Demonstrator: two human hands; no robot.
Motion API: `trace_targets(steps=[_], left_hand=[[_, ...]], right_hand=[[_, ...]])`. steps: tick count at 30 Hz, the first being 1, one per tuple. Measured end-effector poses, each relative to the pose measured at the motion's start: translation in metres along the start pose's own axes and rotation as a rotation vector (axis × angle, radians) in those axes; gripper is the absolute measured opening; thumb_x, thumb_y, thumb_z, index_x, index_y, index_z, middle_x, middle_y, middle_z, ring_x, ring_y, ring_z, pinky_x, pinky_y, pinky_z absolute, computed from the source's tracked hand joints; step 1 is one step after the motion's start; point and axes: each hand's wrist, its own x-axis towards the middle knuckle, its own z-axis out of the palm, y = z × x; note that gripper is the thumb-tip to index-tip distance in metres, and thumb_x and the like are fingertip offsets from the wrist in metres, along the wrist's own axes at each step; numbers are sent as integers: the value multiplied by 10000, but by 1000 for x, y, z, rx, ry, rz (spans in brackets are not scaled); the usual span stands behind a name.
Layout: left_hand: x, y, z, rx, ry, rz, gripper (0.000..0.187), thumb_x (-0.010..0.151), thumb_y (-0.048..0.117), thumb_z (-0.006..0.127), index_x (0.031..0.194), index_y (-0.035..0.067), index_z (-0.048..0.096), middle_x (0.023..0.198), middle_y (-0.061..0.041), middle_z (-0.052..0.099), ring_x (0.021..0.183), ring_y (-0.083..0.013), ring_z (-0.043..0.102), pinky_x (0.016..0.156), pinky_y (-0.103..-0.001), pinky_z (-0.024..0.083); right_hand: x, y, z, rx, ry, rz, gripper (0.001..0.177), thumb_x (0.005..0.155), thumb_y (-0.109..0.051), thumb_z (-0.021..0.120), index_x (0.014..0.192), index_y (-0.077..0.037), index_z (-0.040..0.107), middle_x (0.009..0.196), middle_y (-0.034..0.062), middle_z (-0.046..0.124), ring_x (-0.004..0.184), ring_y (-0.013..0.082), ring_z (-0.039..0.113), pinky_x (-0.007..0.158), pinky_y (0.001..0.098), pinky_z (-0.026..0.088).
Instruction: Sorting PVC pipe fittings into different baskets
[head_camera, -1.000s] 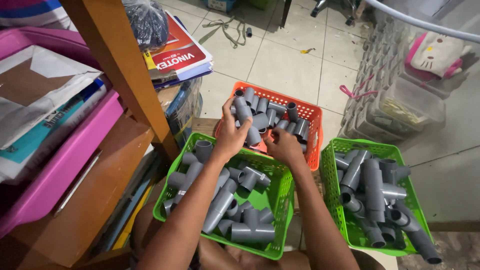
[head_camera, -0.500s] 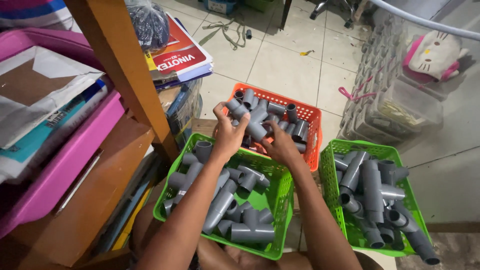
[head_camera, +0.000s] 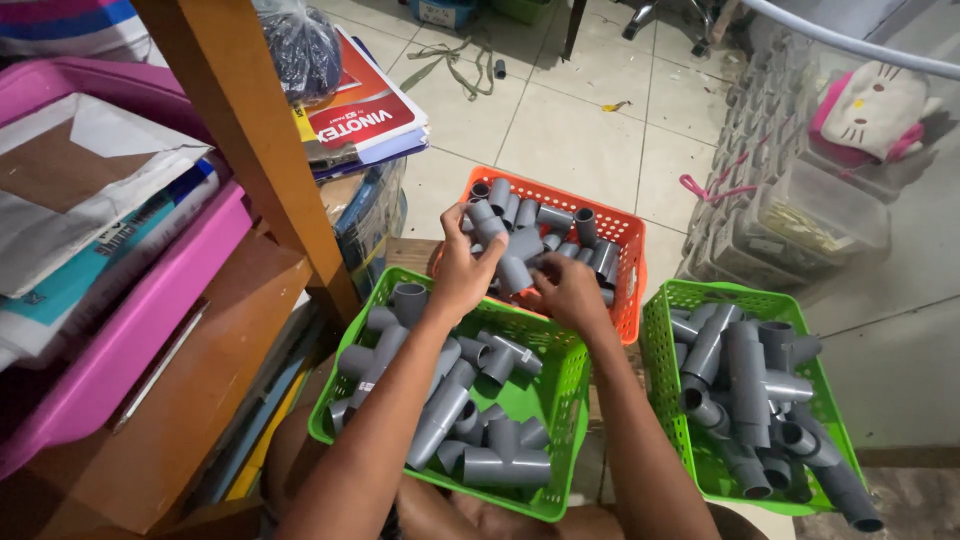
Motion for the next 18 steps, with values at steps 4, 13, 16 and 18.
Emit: trace_targets(steps=[4, 13, 16, 18], left_hand=[[9, -10, 5, -153, 12, 83, 650, 937, 242, 670, 1440, 53, 305, 1244, -371, 639, 1192, -517, 641, 971, -532, 561], [11, -24, 8, -84, -30, 49, 688, 931, 311, 665, 1482, 131, 294, 1223, -346, 669, 1054, -493, 706, 839, -495, 613], [4, -16, 5, -54, -26, 66, 703, 924, 320, 675, 1482, 102, 308, 1215, -336, 676, 1049, -494, 709, 836, -505, 615], [6, -20, 9, 22, -44, 90, 712, 917, 364, 682, 1481, 131, 316, 1193, -288, 702, 1042, -460, 721, 812, -494, 620]], right_hand=[[-24, -20, -15, 547, 160, -136, 260, 1059, -164, 555, 1231, 8, 645, 901, 180, 737, 819, 263, 665, 744, 370, 563], [-29, -2, -13, 846, 244, -197, 205, 1113, -194, 468, 1205, -54, 585, 1024, 89, 686, 879, 187, 663, 708, 258, 518], [-14, 18, -7, 732, 247, -301, 213, 1095, -151, 516, 1180, 8, 629, 914, 195, 709, 817, 256, 681, 664, 332, 540], [-21, 4, -13, 689, 199, -319, 221, 1087, -170, 522, 1152, 2, 645, 900, 191, 692, 829, 268, 657, 689, 352, 544]])
